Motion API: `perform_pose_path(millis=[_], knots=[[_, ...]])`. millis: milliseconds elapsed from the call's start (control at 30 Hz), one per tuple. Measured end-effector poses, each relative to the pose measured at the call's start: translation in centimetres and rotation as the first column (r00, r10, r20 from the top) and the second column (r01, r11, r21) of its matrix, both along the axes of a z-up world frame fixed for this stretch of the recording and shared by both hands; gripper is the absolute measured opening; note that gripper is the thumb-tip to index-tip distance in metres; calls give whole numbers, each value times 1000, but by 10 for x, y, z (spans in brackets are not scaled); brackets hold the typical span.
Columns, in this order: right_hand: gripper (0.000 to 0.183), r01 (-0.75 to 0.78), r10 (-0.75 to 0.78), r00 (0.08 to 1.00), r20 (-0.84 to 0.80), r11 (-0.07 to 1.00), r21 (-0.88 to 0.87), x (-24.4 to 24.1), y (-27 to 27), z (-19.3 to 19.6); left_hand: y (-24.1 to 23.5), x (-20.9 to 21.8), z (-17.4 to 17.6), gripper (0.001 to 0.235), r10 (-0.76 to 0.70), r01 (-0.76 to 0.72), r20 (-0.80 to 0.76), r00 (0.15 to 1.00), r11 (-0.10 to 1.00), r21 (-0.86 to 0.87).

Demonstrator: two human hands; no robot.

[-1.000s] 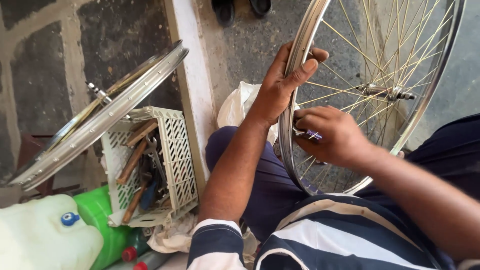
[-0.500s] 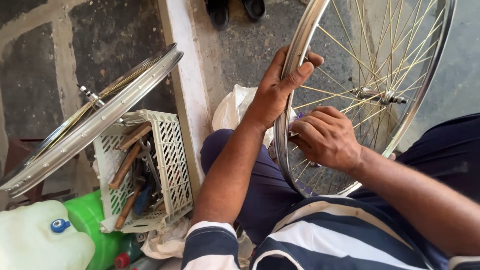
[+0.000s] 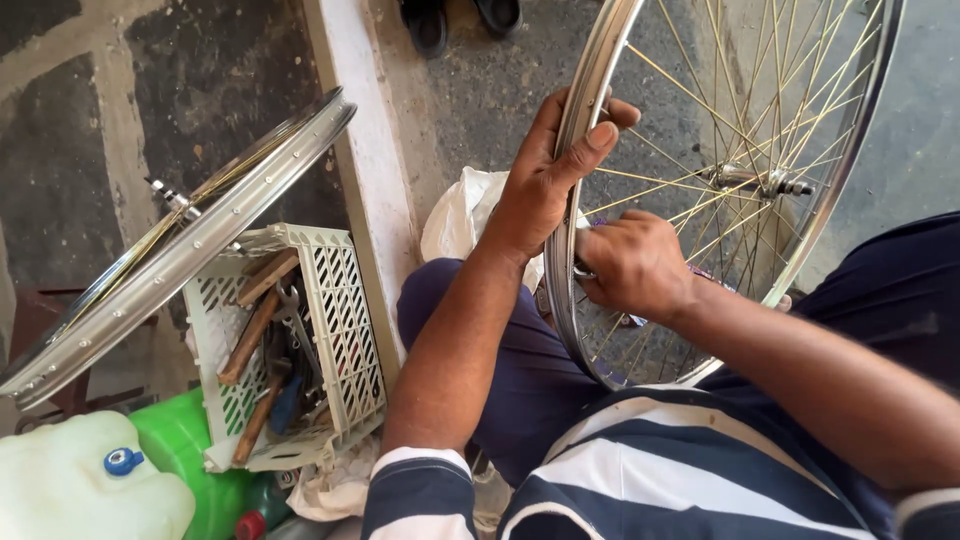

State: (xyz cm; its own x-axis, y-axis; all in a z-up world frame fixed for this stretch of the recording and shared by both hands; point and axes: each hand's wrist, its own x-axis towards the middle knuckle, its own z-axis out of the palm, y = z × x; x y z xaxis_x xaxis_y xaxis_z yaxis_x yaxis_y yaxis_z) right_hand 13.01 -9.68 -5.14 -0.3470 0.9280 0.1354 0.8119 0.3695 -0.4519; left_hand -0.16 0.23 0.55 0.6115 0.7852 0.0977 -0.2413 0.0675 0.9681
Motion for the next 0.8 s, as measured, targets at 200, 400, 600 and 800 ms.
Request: perform_pose_path(millis=[200, 400, 600, 800], knots=[[28, -401, 167, 894, -415, 709, -580, 40, 34, 45, 3, -1, -1, 41, 4, -4, 13, 1000, 1000, -26], [27, -23, 36, 958, -284, 999, 49, 11, -5, 37, 3, 0, -3, 39, 16, -15, -36, 999, 1000, 4], [21, -13, 121, 981, -152, 820, 572, 0, -8, 40, 0, 7, -1, 40, 4, -3, 34, 999, 1000, -19], [23, -178, 202, 849, -487, 979, 96, 33, -6, 63, 3, 3, -1, 41, -31, 32, 59, 998, 999, -21]])
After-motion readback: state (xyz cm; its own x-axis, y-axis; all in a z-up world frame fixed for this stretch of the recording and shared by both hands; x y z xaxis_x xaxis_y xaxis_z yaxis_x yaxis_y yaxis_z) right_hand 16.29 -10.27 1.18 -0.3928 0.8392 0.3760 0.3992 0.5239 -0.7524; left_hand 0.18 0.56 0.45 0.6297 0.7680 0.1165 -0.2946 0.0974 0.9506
